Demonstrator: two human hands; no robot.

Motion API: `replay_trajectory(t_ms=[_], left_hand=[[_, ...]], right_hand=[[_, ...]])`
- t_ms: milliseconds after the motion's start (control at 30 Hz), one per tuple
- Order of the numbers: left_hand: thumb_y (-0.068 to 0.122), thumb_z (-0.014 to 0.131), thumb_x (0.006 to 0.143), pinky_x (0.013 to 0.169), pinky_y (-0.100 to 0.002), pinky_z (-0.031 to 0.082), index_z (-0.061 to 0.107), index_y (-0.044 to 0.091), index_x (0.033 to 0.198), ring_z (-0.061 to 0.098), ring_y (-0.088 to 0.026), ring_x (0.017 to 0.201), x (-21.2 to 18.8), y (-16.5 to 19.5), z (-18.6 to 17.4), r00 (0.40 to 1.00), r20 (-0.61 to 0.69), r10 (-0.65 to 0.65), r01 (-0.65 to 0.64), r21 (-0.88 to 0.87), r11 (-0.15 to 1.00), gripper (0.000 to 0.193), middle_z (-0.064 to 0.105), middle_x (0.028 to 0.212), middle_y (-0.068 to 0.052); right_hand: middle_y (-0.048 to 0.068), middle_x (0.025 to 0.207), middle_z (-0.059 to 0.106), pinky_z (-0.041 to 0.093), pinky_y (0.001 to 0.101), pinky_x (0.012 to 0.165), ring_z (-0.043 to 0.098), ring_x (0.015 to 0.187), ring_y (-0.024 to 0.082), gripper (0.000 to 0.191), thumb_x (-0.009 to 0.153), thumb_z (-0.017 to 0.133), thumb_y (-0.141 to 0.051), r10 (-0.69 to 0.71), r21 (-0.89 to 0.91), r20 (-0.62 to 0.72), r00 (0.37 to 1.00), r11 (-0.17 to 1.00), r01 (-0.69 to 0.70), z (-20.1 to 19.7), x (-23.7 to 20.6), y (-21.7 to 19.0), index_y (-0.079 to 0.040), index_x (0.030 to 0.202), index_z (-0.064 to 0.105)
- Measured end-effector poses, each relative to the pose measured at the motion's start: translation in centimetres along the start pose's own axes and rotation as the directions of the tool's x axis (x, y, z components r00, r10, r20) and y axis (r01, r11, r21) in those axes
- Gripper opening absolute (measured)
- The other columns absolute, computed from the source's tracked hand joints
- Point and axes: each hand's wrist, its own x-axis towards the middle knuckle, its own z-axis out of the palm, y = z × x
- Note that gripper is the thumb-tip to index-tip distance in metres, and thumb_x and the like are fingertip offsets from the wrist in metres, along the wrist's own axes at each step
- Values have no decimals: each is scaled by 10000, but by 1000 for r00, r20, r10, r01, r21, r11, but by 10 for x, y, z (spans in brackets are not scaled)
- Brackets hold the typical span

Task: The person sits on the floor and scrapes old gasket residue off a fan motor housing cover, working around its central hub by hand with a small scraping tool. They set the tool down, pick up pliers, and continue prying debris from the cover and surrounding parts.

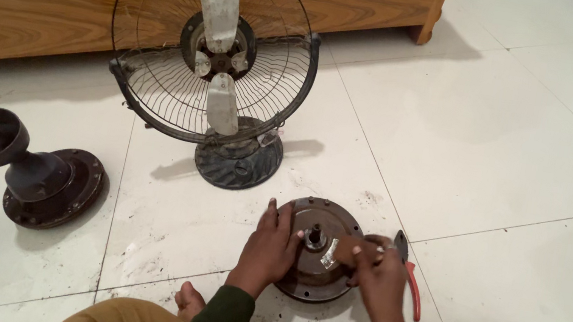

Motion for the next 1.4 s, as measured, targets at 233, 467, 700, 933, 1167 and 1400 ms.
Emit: replay_trajectory(t_ms=[233,467,700,933,1167,1400], left_hand=[[441,484,1000,1007,-528,475,295,141,1588,539,-436,1212,2,7,-14,974,99,-204,195,87,977,686,575,1357,-212],[525,514,992,913,-523,529,357,136,1542,582,-428,1169,-1,-4,-9,972,41,-230,222,153,963,692,563,1326,-251],[525,497,985,921,-505,526,330,141,1573,607,-424,1153,0,6,-18,962,78,-260,251,109,962,722,613,1250,-261],[515,449,1030,843,-501,565,419,115,1530,725,-398,992,-4,17,-33,892,64,-447,423,229,877,641,747,1023,-222],[474,518,983,713,-534,566,440,61,1476,718,-414,844,-3,13,-23,962,-120,-244,256,100,961,648,733,898,-230],[524,494,1026,729,-518,571,528,84,1378,734,-399,833,-2,9,-31,926,-72,-371,377,252,891,565,743,865,-201]], right_hand=[[155,771,766,537,315,473,706,531,178,319,940,645,-163,-19,-56,6,1000,998,19,4,-6,-11,13,1202,598],[159,796,783,542,336,487,705,543,193,317,930,645,-174,37,-58,79,996,998,-33,6,-10,-10,-13,1199,593],[161,759,779,573,370,499,728,534,229,444,922,648,-190,50,-87,88,995,995,-43,9,-10,-7,-20,1315,533],[177,734,763,553,358,516,706,502,216,352,948,632,-193,-52,-169,24,998,984,56,7,-12,-9,2,1238,661],[157,820,775,580,350,539,723,547,192,345,952,619,-171,-141,-115,12,990,983,141,6,-13,-10,11,1242,663],[212,859,787,585,350,626,763,698,191,313,934,651,-127,-314,-153,54,948,935,319,9,-17,-6,37,1198,693]])
